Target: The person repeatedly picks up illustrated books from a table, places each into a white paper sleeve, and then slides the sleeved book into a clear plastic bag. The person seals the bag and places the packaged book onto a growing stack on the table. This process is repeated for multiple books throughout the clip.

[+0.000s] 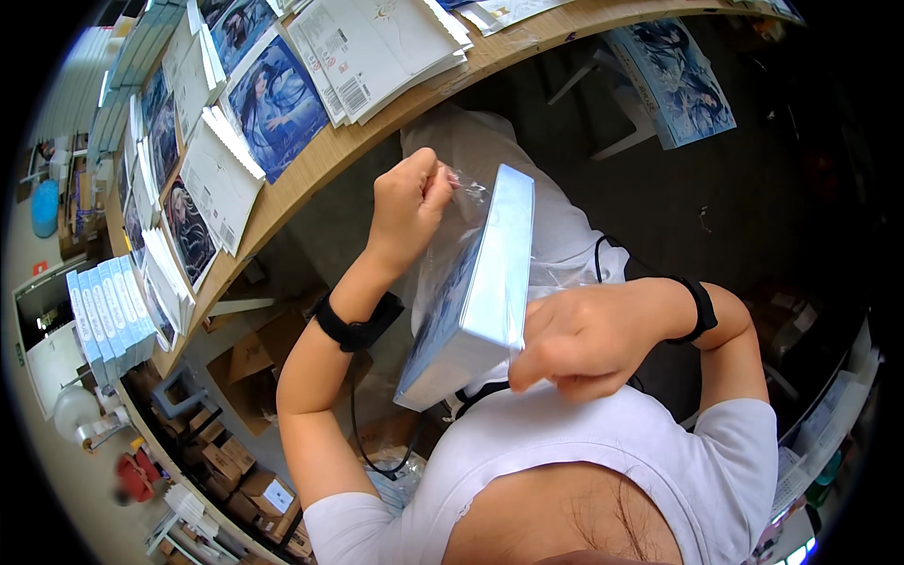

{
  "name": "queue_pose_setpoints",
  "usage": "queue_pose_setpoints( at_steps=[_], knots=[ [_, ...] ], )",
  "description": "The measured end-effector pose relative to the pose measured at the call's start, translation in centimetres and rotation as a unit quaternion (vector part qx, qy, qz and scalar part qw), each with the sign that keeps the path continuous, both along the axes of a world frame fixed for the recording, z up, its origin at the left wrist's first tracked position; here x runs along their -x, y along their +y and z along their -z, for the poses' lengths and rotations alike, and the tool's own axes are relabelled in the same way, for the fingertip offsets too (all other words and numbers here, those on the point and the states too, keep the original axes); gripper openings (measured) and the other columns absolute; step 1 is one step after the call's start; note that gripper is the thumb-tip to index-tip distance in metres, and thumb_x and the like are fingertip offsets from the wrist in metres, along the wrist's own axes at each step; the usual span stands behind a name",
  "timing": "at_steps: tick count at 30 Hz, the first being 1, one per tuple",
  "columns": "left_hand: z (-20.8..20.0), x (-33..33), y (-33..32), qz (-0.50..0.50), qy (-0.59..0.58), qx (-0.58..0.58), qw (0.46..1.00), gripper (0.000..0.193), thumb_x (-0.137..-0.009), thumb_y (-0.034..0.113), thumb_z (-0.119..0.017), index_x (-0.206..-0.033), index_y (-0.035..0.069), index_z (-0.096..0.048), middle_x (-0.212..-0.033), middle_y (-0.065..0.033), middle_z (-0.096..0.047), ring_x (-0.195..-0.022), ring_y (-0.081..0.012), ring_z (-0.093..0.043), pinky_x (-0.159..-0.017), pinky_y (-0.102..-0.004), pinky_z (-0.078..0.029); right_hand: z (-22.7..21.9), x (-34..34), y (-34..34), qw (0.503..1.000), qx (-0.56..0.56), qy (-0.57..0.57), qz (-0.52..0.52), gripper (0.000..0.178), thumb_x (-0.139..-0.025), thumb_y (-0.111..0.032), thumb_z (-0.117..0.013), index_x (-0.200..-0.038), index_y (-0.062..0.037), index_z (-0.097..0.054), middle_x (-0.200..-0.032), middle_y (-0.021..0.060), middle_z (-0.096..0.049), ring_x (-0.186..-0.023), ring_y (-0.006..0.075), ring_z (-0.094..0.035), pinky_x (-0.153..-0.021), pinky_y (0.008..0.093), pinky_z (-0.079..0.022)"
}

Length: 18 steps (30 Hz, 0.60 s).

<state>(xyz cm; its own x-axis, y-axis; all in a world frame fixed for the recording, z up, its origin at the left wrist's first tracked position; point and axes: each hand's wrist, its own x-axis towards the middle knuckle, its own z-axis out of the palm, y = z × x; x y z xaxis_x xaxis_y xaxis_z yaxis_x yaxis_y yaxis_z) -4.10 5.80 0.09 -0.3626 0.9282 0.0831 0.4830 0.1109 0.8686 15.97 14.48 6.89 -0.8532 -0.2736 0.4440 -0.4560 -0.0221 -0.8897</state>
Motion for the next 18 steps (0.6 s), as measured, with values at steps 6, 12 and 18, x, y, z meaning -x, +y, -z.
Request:
queue_pose_setpoints(
  at_steps=[6, 12, 18],
  knots=[
    [6.4, 3.3, -2.8, -0.014, 0.137, 0.063, 0.988, 0.02, -0.083, 0.006, -0.055, -0.069, -0.002, -0.044, -0.061, -0.0129, -0.05, -0.054, -0.0198, -0.049, -0.052, -0.0309, -0.04, -0.7, -0.2, -0.3, 0.999, 0.003, 0.006, -0.04, 0.037, -0.069, 0.002, -0.052, -0.107, 0.0001, -0.049, -0.072, 0.014, -0.058, -0.068, 0.0356, -0.057, -0.065, 0.0399, -0.046],
    [7.1, 5.0, -6.4, 0.021, 0.109, 0.183, 0.977, 0.019, -0.085, 0.019, -0.058, -0.09, 0.001, -0.058, -0.085, -0.0139, -0.058, -0.075, -0.0248, -0.057, -0.065, -0.0324, -0.044, -0.1, -0.6, 1.1, 0.999, -0.019, -0.043, -0.014, 0.038, -0.068, 0.001, -0.054, -0.105, -0.0018, -0.051, -0.067, 0.0101, -0.056, -0.061, 0.0278, -0.056, -0.058, 0.0356, -0.045],
    [-3.2, 2.2, -7.7, 0.155, -0.06, 0.093, 0.982, 0.071, -0.077, 0.061, -0.059, -0.119, 0.004, -0.052, -0.125, -0.0194, -0.05, -0.119, -0.0359, -0.047, -0.099, -0.0393, -0.037, 2.3, -0.6, 3.2, 0.975, 0.025, -0.118, 0.189, 0.034, -0.064, 0.004, -0.045, -0.097, -0.0001, -0.049, -0.06, 0.0025, -0.048, -0.049, 0.0115, -0.045, -0.05, 0.023, -0.037]
  ],
)
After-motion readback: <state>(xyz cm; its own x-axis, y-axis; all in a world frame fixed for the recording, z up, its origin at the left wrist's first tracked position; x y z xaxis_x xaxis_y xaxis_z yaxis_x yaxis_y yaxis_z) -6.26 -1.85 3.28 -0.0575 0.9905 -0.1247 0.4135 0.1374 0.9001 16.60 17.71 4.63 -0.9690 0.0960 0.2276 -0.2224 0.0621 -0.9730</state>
